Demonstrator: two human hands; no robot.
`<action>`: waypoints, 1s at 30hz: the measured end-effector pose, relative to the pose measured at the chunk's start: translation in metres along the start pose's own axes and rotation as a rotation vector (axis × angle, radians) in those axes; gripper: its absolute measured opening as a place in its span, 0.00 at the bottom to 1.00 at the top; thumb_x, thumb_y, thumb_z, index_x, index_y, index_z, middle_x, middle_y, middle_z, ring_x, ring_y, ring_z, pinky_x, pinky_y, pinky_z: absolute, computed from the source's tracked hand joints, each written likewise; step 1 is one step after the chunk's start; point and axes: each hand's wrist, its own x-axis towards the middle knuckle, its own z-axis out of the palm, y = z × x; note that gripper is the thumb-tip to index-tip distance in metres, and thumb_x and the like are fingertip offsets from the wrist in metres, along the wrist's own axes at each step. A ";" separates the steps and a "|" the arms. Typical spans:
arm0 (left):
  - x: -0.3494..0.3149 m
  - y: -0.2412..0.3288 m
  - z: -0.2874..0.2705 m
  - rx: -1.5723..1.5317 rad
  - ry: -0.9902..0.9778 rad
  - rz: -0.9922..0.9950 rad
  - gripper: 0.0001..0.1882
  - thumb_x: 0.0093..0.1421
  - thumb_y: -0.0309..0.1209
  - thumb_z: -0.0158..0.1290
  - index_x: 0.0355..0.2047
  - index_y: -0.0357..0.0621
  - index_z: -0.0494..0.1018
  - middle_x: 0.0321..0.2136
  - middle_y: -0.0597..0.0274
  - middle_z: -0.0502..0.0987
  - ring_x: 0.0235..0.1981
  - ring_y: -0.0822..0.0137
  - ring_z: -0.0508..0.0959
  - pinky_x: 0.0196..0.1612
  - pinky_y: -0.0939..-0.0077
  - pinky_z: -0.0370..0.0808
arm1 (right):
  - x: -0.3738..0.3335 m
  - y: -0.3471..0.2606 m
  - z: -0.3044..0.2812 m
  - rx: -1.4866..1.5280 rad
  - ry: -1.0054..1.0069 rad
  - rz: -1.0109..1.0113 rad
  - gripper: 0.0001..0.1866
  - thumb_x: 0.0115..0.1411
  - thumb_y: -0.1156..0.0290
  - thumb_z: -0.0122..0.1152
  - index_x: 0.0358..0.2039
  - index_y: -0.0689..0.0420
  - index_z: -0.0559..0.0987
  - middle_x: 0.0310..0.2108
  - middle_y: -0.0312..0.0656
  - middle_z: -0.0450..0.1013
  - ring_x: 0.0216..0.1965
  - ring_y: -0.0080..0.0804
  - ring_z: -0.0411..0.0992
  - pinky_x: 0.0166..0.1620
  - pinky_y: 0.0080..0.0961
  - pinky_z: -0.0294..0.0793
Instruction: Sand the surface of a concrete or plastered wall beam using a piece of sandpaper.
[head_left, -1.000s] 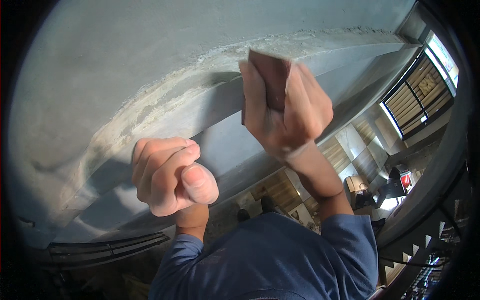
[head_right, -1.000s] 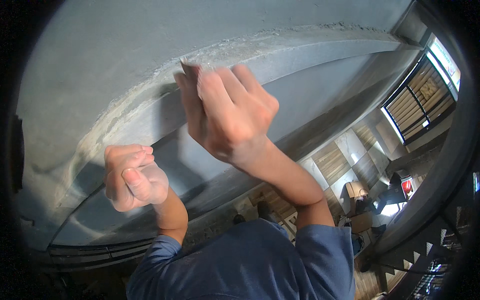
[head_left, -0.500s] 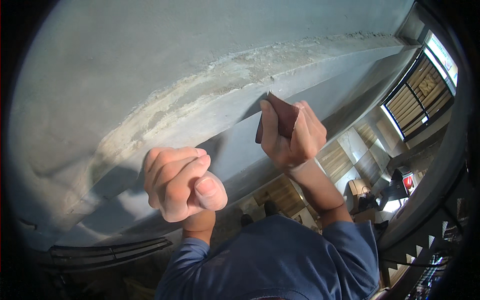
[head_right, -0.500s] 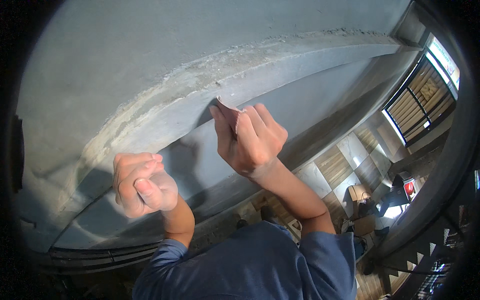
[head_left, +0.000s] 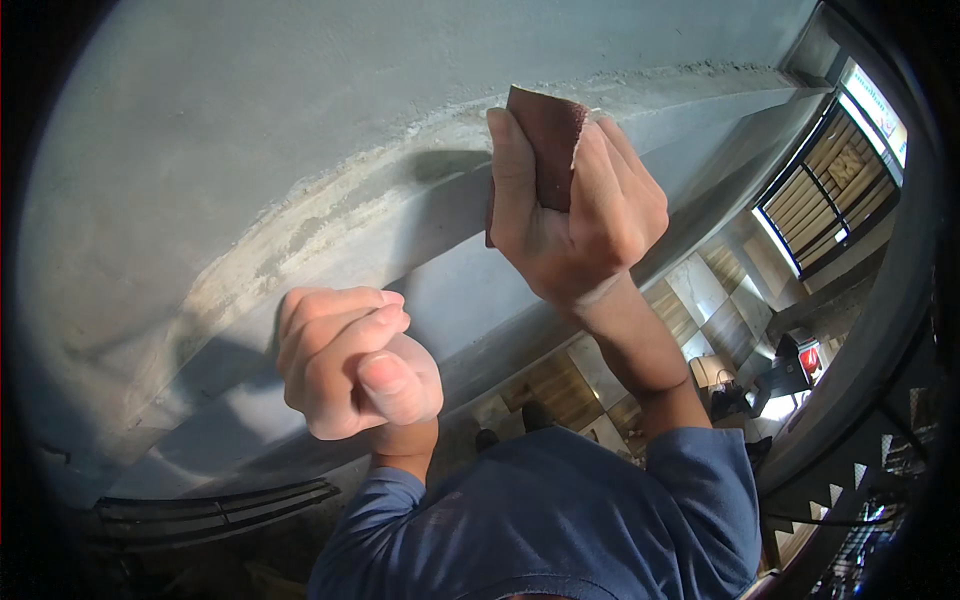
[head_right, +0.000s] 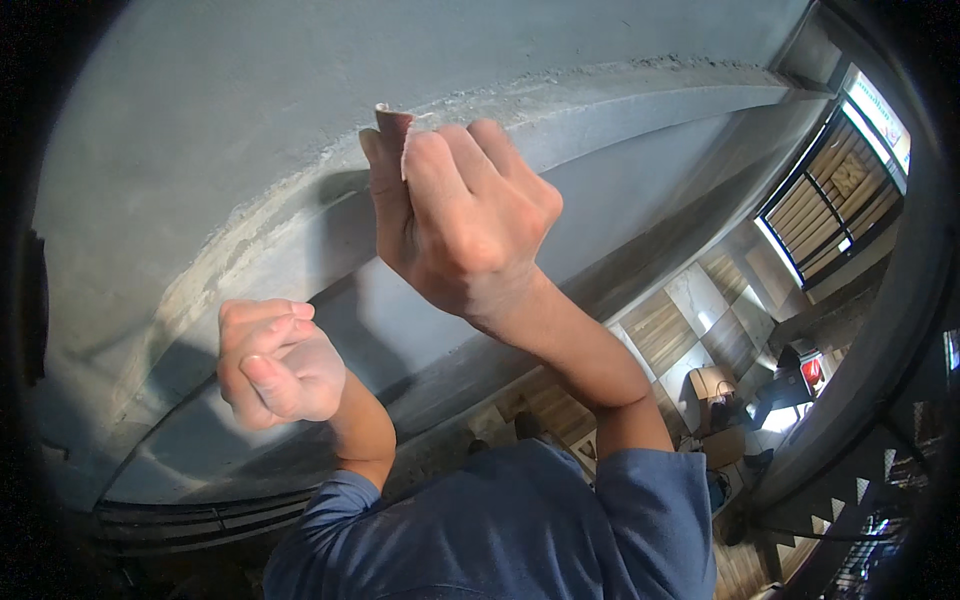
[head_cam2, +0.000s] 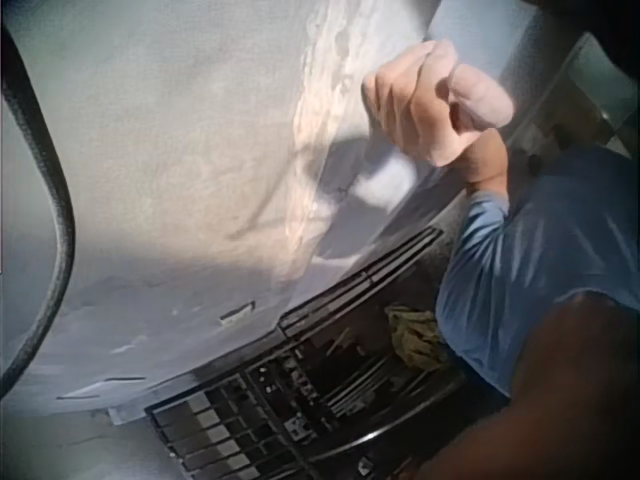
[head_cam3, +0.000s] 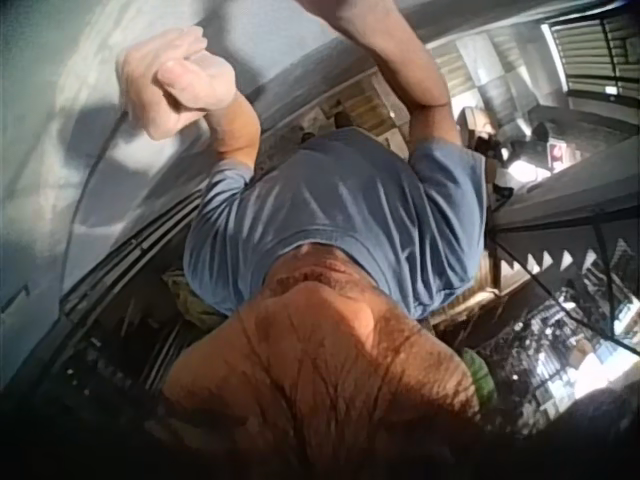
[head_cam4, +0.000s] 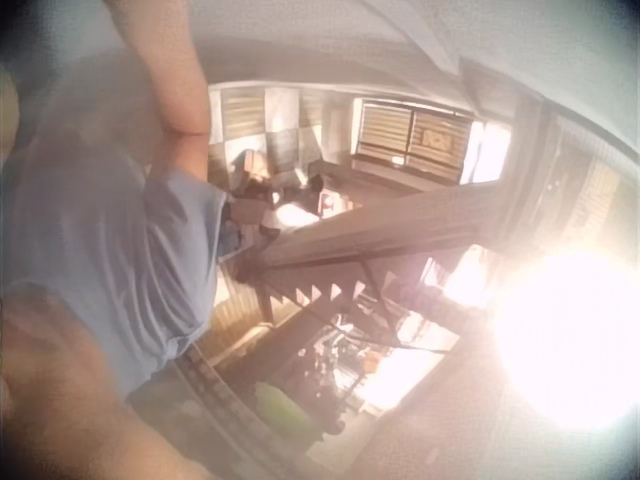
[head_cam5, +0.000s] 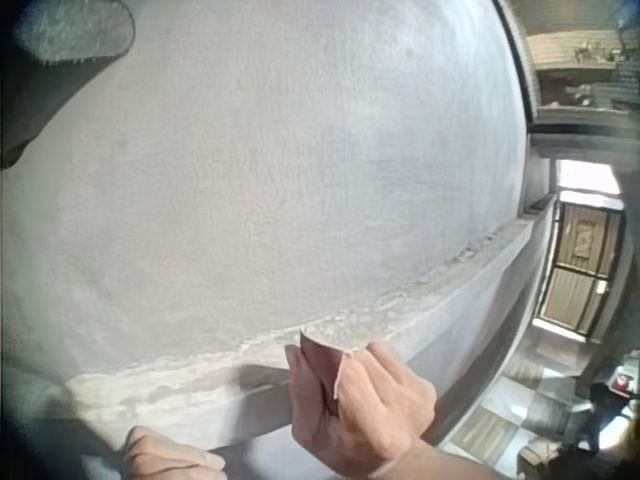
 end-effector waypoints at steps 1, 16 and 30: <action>0.001 0.001 -0.002 -0.017 0.008 -0.009 0.16 0.65 0.35 0.48 0.22 0.40 0.71 0.11 0.66 0.72 0.12 0.69 0.73 0.18 0.79 0.59 | -0.006 0.002 -0.002 0.016 -0.006 -0.014 0.13 0.44 0.83 0.70 0.20 0.61 0.71 0.17 0.40 0.68 0.14 0.31 0.62 0.16 0.23 0.60; 0.004 0.003 -0.007 -0.015 0.010 -0.068 0.17 0.65 0.37 0.49 0.22 0.40 0.71 0.11 0.66 0.71 0.12 0.68 0.72 0.18 0.78 0.60 | -0.038 -0.010 -0.010 0.059 -0.071 0.035 0.11 0.44 0.83 0.70 0.22 0.62 0.74 0.16 0.39 0.66 0.14 0.31 0.62 0.16 0.24 0.57; 0.001 0.005 -0.007 -0.081 0.048 -0.111 0.17 0.65 0.36 0.48 0.22 0.39 0.71 0.11 0.67 0.71 0.12 0.68 0.73 0.19 0.78 0.60 | -0.012 0.007 -0.009 0.095 -0.082 -0.030 0.13 0.45 0.82 0.70 0.20 0.60 0.71 0.16 0.40 0.68 0.14 0.30 0.63 0.17 0.22 0.60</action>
